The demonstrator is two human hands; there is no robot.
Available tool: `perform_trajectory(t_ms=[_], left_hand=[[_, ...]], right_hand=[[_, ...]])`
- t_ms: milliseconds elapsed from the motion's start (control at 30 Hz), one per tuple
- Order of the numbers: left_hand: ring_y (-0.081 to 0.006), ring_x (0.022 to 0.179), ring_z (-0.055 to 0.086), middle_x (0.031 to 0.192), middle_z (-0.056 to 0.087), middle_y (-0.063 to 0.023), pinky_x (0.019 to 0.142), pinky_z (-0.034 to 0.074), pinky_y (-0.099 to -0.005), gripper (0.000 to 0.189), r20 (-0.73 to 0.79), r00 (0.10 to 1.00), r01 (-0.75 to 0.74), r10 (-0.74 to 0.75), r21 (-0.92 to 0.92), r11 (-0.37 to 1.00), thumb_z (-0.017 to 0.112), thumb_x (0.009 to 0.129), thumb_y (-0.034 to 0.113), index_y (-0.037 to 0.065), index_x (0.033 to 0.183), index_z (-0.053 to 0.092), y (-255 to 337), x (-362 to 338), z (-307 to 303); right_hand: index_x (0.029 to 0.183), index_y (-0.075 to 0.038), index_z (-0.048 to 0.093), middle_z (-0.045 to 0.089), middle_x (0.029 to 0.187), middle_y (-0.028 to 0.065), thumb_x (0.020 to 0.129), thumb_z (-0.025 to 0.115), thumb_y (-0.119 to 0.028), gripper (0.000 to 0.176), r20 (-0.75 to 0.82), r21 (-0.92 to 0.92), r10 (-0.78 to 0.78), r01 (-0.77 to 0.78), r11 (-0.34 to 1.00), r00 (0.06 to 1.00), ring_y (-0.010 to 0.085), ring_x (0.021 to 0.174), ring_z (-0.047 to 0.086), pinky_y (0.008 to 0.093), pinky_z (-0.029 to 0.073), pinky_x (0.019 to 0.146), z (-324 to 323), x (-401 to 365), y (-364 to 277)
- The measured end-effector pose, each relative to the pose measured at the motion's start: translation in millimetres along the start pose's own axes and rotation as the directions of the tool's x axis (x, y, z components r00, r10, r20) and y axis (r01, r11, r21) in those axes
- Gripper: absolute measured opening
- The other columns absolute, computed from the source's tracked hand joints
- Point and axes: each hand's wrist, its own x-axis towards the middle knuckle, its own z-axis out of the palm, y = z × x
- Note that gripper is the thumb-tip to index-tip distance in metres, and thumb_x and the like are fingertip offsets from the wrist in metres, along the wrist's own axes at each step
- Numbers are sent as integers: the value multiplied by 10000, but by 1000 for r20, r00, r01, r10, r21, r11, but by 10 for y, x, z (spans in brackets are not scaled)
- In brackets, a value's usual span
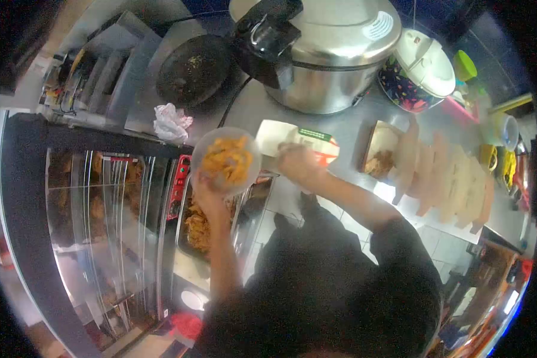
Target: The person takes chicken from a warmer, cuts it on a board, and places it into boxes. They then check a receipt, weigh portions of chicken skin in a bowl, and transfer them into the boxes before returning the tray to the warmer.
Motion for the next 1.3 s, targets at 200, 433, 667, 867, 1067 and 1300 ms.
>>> perform_trajectory(t_ms=[200, 433, 667, 867, 1067, 1300], left_hand=[[-345, 1240, 526, 1362, 508, -211, 1032, 419, -428, 448, 283, 912, -394, 298, 397, 829, 404, 974, 119, 3, 1406, 438, -377, 221, 674], [-404, 996, 589, 1114, 531, -228, 866, 503, -479, 495, 640, 676, -735, 365, 555, 389, 508, 937, 124, 71, 1424, 434, -197, -17, 1038], [-386, 937, 601, 1086, 508, -211, 751, 546, -480, 647, 778, 504, -858, 376, 500, 115, 657, 826, 174, 105, 1432, 442, -46, -57, 1237], [-364, 905, 587, 1046, 505, -192, 729, 547, -466, 690, 811, 392, -910, 434, 411, 54, 700, 787, 166, 132, 1431, 457, -76, 96, 1258], [-355, 887, 589, 1043, 507, -188, 701, 542, -464, 691, 751, 428, -889, 502, 451, 84, 698, 788, 154, 146, 1435, 455, 42, 203, 1188], [-388, 975, 550, 1098, 515, -222, 848, 479, -464, 589, 578, 591, -785, 563, 574, 234, 610, 876, 130, 76, 1437, 439, 268, 135, 1036]], right_hand=[[918, -117, 706, 666, 914, 60, 805, 628, -164, 146, -11, -232, 91, -91, 968, 996, 197, 864, 679, 329, 552, 613, -84, -616, 25], [897, -100, 691, 688, 872, 37, 809, 619, -161, 129, -76, -253, 89, -105, 962, 993, 201, 832, 675, 360, 532, 639, 175, -749, 135], [933, -78, 696, 702, 895, 66, 821, 611, -163, 165, -117, -211, 198, -219, 953, 973, 212, 826, 697, 373, 553, 660, 269, -745, 201], [914, -55, 696, 701, 899, 96, 820, 615, -139, 150, -180, -64, 232, -247, 967, 956, 240, 843, 705, 378, 581, 687, 381, -768, 375], [872, -54, 697, 695, 866, 107, 822, 607, -140, 134, -112, 25, 331, -330, 944, 937, 254, 820, 707, 384, 585, 689, 131, -768, 367], [902, -61, 700, 693, 898, 120, 843, 591, -110, 133, -209, 172, 284, -251, 953, 936, 264, 794, 696, 393, 578, 690, 62, -299, 85]])
